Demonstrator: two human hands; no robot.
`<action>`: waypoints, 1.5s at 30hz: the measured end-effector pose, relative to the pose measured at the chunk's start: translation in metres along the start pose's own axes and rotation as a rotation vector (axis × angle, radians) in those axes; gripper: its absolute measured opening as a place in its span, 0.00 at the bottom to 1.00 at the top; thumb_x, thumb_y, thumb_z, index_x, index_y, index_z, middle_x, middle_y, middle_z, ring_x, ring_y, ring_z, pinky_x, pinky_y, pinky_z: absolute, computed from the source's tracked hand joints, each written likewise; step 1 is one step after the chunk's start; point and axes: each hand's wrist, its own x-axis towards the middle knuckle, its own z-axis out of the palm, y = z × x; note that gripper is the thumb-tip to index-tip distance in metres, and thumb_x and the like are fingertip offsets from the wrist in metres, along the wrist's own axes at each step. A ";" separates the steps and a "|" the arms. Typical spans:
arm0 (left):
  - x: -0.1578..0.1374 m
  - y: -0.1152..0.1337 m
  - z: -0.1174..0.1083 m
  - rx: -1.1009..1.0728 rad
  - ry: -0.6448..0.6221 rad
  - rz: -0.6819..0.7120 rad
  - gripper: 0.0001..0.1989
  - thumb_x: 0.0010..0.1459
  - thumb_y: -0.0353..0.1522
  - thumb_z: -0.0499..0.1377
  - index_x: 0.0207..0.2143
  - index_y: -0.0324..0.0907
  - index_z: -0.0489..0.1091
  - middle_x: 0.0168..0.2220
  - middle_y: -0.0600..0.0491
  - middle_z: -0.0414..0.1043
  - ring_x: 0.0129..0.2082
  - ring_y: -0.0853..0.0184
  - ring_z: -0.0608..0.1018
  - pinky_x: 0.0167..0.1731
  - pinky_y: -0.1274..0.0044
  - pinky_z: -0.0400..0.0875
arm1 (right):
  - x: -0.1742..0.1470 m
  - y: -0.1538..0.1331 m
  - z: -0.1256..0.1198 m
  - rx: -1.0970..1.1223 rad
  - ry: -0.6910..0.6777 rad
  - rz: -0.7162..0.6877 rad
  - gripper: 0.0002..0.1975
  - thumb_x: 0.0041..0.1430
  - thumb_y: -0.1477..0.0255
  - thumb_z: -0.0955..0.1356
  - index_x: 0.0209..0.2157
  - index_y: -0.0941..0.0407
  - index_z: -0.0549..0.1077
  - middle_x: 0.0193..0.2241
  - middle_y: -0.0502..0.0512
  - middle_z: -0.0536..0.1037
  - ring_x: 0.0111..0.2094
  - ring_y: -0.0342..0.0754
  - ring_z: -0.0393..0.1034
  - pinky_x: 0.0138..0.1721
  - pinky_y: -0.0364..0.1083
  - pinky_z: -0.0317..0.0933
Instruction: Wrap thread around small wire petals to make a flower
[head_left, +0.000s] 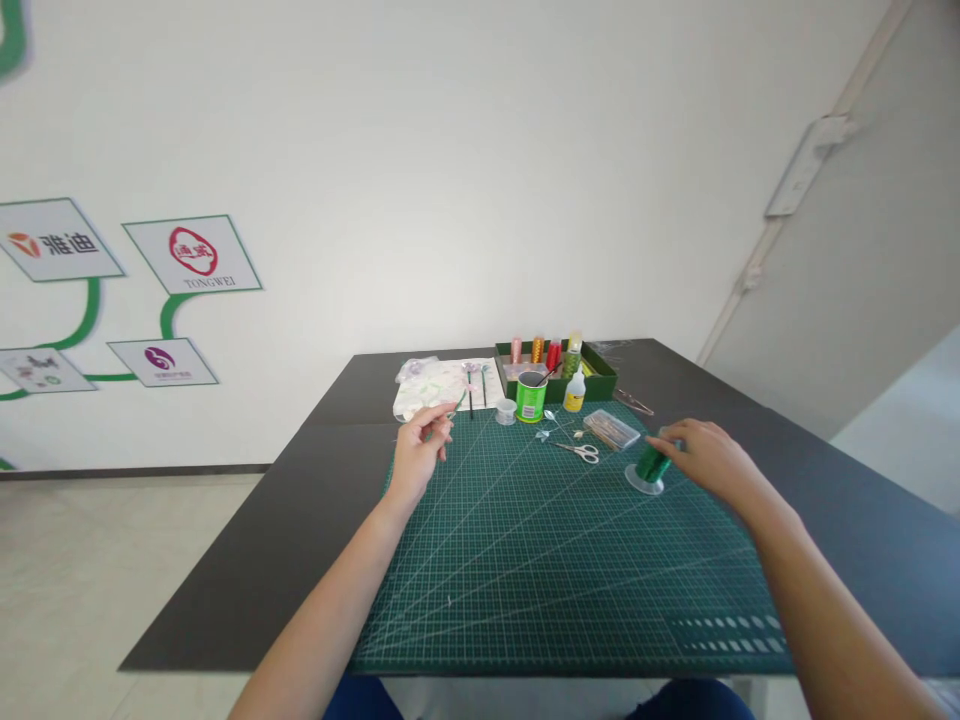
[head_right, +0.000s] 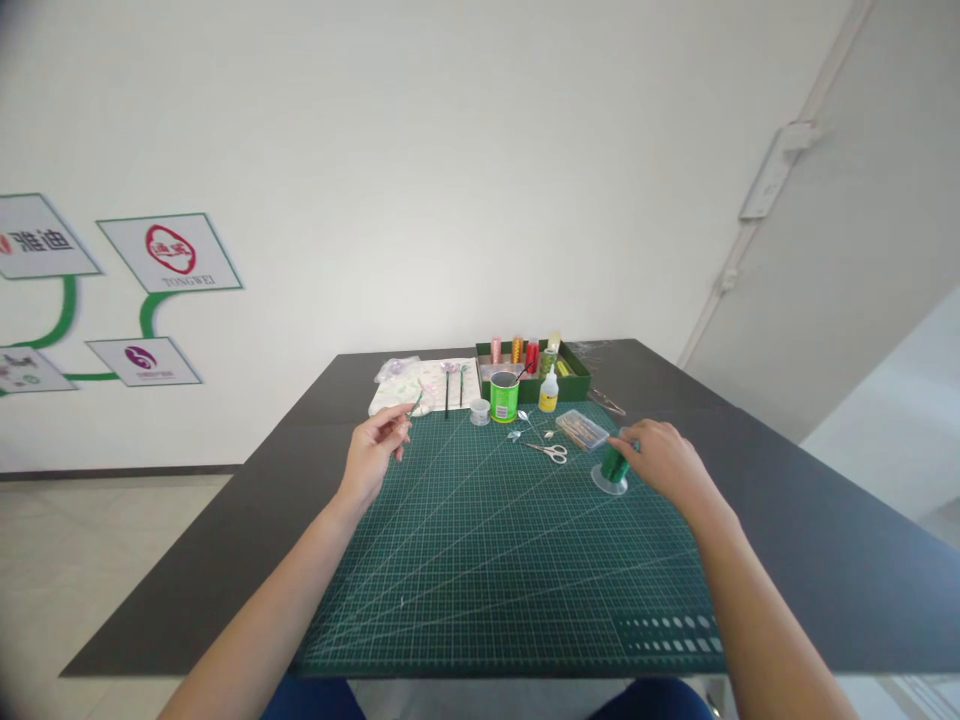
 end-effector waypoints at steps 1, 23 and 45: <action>0.003 0.008 0.006 0.036 -0.052 0.030 0.15 0.51 0.32 0.65 0.43 0.40 0.80 0.31 0.53 0.66 0.24 0.74 0.69 0.14 0.85 0.62 | 0.001 -0.001 -0.002 -0.001 -0.043 0.015 0.20 0.62 0.60 0.64 0.27 0.56 0.81 0.34 0.62 0.81 0.38 0.58 0.75 0.42 0.53 0.65; 0.047 0.097 0.080 0.267 -0.347 0.005 0.14 0.64 0.31 0.58 0.49 0.45 0.78 0.32 0.54 0.66 0.23 0.76 0.70 0.22 0.82 0.66 | 0.035 -0.196 -0.092 1.499 -0.408 0.064 0.34 0.65 0.57 0.66 0.67 0.58 0.60 0.31 0.56 0.78 0.25 0.44 0.71 0.23 0.42 0.64; 0.060 0.208 0.108 0.614 -0.405 0.151 0.18 0.65 0.23 0.52 0.47 0.45 0.78 0.37 0.50 0.74 0.33 0.68 0.74 0.34 0.77 0.69 | 0.100 -0.159 -0.246 0.984 -0.414 -0.253 0.21 0.69 0.60 0.63 0.52 0.58 0.80 0.25 0.53 0.76 0.21 0.40 0.56 0.22 0.42 0.48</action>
